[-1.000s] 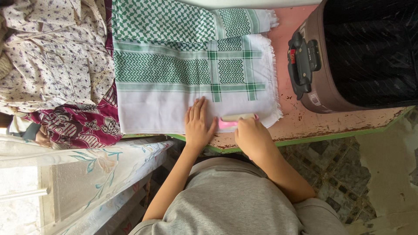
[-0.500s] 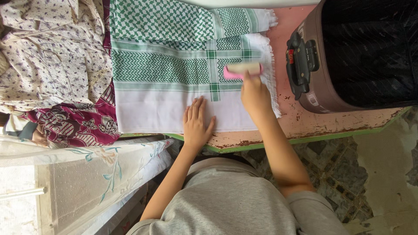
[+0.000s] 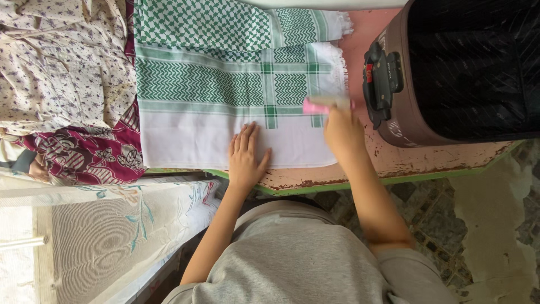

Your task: The person uses a pink lint roller to roll over a green and white patterned cloth laid on a table. They repeatedly roll the cloth, adjust its position, and briefly move other folded fabrics aside before continuing to roll the same cloth.

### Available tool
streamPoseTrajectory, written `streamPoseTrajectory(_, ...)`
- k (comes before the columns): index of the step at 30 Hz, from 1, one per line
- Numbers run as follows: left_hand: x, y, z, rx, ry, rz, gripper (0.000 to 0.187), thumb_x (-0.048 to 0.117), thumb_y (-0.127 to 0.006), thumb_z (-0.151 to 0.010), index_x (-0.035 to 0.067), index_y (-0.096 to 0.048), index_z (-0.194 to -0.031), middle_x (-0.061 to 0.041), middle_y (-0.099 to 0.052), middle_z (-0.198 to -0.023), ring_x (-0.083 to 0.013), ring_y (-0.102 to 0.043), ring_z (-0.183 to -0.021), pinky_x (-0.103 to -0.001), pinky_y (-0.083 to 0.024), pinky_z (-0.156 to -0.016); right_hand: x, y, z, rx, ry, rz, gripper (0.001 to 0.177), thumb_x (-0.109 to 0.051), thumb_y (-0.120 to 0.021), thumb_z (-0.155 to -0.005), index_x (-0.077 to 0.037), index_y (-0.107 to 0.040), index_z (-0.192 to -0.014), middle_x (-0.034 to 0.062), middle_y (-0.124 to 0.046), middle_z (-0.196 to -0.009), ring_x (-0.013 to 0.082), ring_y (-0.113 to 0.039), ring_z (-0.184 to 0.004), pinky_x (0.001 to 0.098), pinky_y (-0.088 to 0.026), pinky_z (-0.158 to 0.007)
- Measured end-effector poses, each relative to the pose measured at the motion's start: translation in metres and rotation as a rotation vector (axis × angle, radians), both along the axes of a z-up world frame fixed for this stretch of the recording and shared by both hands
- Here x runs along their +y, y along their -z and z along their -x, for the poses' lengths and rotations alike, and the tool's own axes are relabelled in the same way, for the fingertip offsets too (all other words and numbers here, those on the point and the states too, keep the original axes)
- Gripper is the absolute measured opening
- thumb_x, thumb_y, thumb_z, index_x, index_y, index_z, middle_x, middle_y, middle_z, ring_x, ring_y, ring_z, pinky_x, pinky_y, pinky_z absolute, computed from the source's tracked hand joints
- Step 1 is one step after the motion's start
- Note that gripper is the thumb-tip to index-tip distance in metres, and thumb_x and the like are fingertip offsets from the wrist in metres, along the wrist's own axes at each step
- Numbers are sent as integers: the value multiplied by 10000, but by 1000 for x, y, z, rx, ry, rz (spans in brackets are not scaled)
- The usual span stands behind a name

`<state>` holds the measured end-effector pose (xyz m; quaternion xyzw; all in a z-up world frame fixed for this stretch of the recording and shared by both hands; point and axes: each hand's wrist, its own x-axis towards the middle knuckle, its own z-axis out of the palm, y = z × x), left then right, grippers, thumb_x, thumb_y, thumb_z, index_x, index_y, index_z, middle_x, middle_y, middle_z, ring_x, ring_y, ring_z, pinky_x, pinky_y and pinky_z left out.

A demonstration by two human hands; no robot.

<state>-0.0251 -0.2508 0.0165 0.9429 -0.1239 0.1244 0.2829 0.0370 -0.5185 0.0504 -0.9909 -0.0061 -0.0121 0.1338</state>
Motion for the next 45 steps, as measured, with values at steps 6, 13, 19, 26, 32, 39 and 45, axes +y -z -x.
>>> streamPoseTrajectory(6, 1, 0, 1, -15, -9, -11, 641, 345, -645, -961, 20, -477, -1487, -114, -471, -1557, -302, -403, -1478, -486, -283, -1228, -12, 8, -62, -290, -70, -3, 349, -100, -579, -998, 37, -650, -1311, 284, -677, -981, 441, -698, -850, 507, -565, -720)
streamPoseTrajectory(13, -1, -2, 0, -13, -18, -13, 628, 347, -654, -960, 21, -496, -1473, -115, -487, -1548, -306, -420, -1473, -488, -302, -1222, -5, -66, 54, 225, -14, -169, 300, -102, -484, -1030, -116, -702, -1236, 137, -704, -1206, 331, -735, -860, 454, -594, -740)
streamPoseTrajectory(19, 0, -4, -1, -4, -27, -1, 632, 349, -661, -942, 26, -508, -1463, -105, -498, -1538, -297, -432, -1459, -488, -310, -1213, 5, -90, 78, 175, -47, -137, 389, -61, -528, -970, -269, -727, -1231, 191, -706, -1074, 359, -706, -843, 463, -571, -769)
streamPoseTrajectory(26, 0, -1, -2, -1, -24, -28, 645, 361, -651, -950, 25, -488, -1476, -108, -478, -1551, -298, -415, -1469, -489, -298, -1216, 1, -18, -47, -152, -28, -39, 340, -102, -568, -999, 95, -632, -1270, 264, -678, -885, 429, -692, -792, 510, -560, -671)
streamPoseTrajectory(32, 1, 2, -1, 10, -16, -14, 643, 363, -644, -952, 23, -487, -1475, -107, -476, -1555, -297, -409, -1474, -484, -293, -1220, 0, -13, -44, -238, -52, -108, 356, -94, -552, -973, 73, -664, -1267, 269, -686, -875, 424, -702, -792, 498, -570, -662)
streamPoseTrajectory(39, 2, 2, -2, 10, -11, -6, 634, 355, -643, -960, 23, -485, -1477, -116, -472, -1559, -303, -409, -1475, -485, -293, -1221, 19, -81, 86, 391, 68, -156, 330, -156, -551, -973, -84, -669, -1272, 202, -679, -693, 358, -719, -584, 473, -579, -585)
streamPoseTrajectory(45, 3, 3, -1, 8, 7, 7, 642, 347, -634, -962, 13, -473, -1486, -135, -463, -1562, -318, -400, -1480, -493, -281, -1222, 30, -75, 69, 112, -87, -120, 177, -144, -643, -913, -64, -747, -1032, 216, -679, -719, 394, -698, -672, 511, -555, -609)
